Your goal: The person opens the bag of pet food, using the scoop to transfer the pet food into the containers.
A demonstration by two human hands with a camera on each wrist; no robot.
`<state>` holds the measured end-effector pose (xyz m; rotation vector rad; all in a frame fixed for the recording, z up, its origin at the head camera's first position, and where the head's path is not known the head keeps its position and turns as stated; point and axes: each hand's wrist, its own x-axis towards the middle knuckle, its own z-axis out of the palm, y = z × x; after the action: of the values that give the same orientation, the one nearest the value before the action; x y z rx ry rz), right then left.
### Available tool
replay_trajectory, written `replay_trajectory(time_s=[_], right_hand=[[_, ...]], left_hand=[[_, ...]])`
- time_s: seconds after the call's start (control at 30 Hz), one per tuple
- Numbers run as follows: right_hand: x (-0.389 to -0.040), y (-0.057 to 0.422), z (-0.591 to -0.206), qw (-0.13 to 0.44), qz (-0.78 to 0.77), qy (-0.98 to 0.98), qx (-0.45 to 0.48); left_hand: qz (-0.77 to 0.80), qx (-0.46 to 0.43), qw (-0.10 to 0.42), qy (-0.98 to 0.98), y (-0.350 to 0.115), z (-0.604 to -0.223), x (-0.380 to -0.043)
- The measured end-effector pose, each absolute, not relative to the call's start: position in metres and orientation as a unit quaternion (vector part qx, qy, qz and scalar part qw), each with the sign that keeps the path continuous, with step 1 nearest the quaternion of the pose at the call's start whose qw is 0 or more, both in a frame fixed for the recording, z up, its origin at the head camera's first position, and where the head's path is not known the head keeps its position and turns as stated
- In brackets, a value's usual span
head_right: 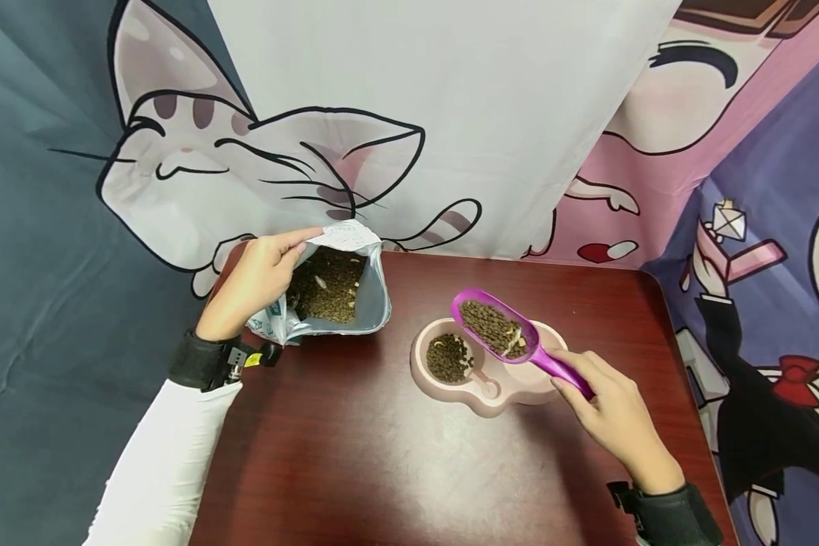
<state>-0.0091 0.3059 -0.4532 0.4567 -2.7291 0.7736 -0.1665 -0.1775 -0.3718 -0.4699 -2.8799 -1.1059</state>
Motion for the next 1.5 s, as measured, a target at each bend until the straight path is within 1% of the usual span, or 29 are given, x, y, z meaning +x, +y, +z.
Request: replay_trajectory(time_s=[0.33, 0.73, 1.1, 1.5], right_hand=[[0.001, 0.341, -0.446, 0.100, 0.192, -0.966, 0.138], [0.001, 0.361, -0.443, 0.052, 0.138, -0.978, 0.148], [-0.008, 0.365, -0.438, 0.024, 0.096, -0.978, 0.184], [-0.022, 0.358, -0.428, -0.050, 0.040, -0.983, 0.172]], left_hand=[[-0.352, -0.145, 0.012, -0.925, -0.182, -0.373, -0.163], [-0.355, -0.149, 0.015, -0.923, -0.180, -0.376, -0.164], [-0.356, -0.148, 0.019, -0.923, -0.181, -0.376, -0.164], [-0.361, -0.154, 0.017, -0.919, -0.178, -0.378, -0.166]])
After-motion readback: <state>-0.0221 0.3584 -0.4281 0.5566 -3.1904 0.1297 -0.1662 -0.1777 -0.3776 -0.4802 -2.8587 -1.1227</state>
